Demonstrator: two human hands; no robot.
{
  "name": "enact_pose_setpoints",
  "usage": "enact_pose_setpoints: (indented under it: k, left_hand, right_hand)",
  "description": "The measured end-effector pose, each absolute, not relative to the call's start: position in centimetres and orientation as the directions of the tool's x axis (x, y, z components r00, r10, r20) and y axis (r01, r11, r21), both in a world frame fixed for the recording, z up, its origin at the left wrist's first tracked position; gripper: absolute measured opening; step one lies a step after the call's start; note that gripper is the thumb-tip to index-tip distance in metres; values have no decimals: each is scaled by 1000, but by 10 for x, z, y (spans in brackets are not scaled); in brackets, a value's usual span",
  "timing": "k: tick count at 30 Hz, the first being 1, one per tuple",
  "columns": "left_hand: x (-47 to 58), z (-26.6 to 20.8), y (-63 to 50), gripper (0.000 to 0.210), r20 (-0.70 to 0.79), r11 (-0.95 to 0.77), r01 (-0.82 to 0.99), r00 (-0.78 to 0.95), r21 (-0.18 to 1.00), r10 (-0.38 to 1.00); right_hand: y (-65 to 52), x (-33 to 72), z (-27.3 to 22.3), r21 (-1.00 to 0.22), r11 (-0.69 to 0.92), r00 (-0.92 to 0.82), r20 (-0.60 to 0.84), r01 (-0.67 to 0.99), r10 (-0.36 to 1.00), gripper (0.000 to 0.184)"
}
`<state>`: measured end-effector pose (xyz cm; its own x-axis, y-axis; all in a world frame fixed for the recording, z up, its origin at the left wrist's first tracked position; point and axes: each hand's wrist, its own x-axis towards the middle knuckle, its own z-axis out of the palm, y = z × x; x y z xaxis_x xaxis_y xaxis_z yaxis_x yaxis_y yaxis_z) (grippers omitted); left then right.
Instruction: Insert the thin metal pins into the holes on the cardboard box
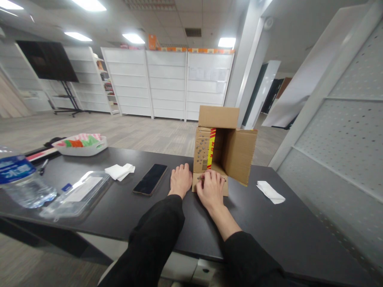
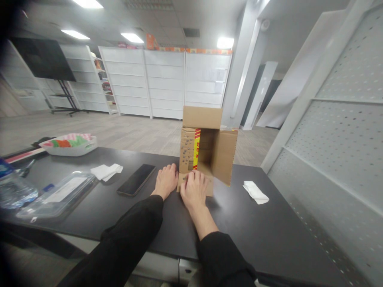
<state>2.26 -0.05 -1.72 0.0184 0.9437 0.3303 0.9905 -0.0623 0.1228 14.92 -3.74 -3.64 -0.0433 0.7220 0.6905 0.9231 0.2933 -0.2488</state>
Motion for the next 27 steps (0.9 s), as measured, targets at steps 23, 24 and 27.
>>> enact_pose_setpoints:
  k: [23, 24, 27]
  left_hand:
    - [23, -16, -1, 27, 316, -60, 990, 16, 131, 949]
    - [23, -16, 0, 27, 317, -58, 990, 14, 130, 948]
    - [23, -17, 0, 27, 323, -56, 990, 12, 127, 946]
  right_hand:
    - [-41, 150, -32, -270, 406, -48, 780, 873, 624, 7]
    - [-42, 150, -31, -270, 416, -49, 788, 868, 613, 7]
    - [-44, 151, -28, -268, 452, -51, 814, 851, 579, 7]
